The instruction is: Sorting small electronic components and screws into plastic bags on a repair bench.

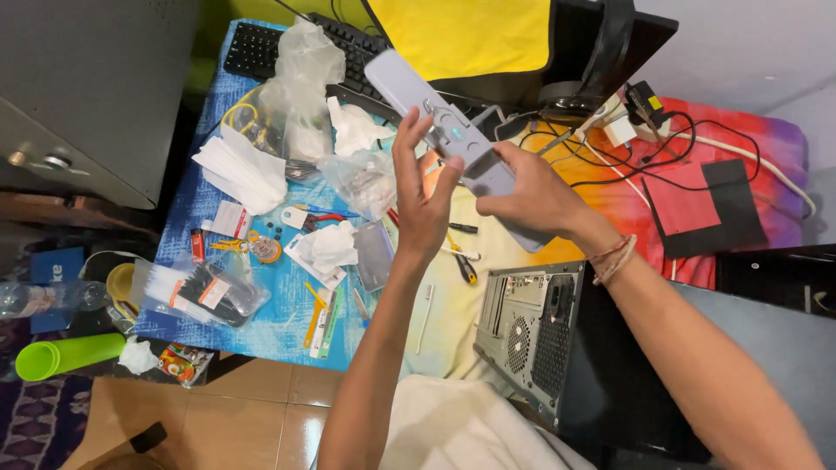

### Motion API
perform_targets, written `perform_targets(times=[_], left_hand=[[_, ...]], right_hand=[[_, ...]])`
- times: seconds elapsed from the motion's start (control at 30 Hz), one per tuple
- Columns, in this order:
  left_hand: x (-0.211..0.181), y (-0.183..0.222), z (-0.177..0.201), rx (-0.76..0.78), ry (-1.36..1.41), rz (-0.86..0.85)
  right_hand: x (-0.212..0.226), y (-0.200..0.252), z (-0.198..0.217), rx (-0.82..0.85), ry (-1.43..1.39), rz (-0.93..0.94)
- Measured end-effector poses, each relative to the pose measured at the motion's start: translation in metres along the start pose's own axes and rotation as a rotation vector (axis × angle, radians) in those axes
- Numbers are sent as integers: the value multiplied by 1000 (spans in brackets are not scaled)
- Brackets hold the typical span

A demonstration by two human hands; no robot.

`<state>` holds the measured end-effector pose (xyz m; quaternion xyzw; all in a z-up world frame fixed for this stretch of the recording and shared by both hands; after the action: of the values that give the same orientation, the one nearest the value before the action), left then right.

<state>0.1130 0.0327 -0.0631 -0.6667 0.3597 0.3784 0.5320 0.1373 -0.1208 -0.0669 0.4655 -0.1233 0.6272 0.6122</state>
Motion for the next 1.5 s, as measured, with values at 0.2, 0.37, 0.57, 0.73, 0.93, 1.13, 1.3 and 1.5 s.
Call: perform_targets(times=[0.2, 0.37, 0.57, 0.73, 0.93, 1.13, 1.3, 1.5], left_hand=[[222, 104, 22, 14, -313, 6], [286, 190, -34, 659, -744, 194], [322, 232, -20, 969, -1205, 271], [301, 207, 0, 946, -1251, 424], [295, 207, -1, 1113, -1264, 553], [269, 208, -1, 1285, -1264, 540], [318, 223, 11, 1078, -1037, 527], [265, 197, 41, 678, -708, 430]], right_hand=[[-20, -2, -7, 12, 371, -187], [-13, 3, -7, 31, 328, -226], [-20, -4, -4, 7, 345, -227], [-18, -4, -4, 29, 332, -232], [-15, -1, -3, 24, 338, -240], [-16, -2, -2, 8, 322, -228], [-7, 2, -7, 55, 356, -217], [-12, -1, -24, 166, 423, -144]])
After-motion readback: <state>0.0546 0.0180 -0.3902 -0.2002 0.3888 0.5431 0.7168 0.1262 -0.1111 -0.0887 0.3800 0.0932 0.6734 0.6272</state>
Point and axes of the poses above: each hand's wrist, its own y-axis away from the middle knuckle, its own z-axis out of the back of the hand, x = y × z, the point moved 10 cm from there along -y, towards the middle knuckle, and after that the axes turned 8 degrees about -z, right-handed, at the moved point
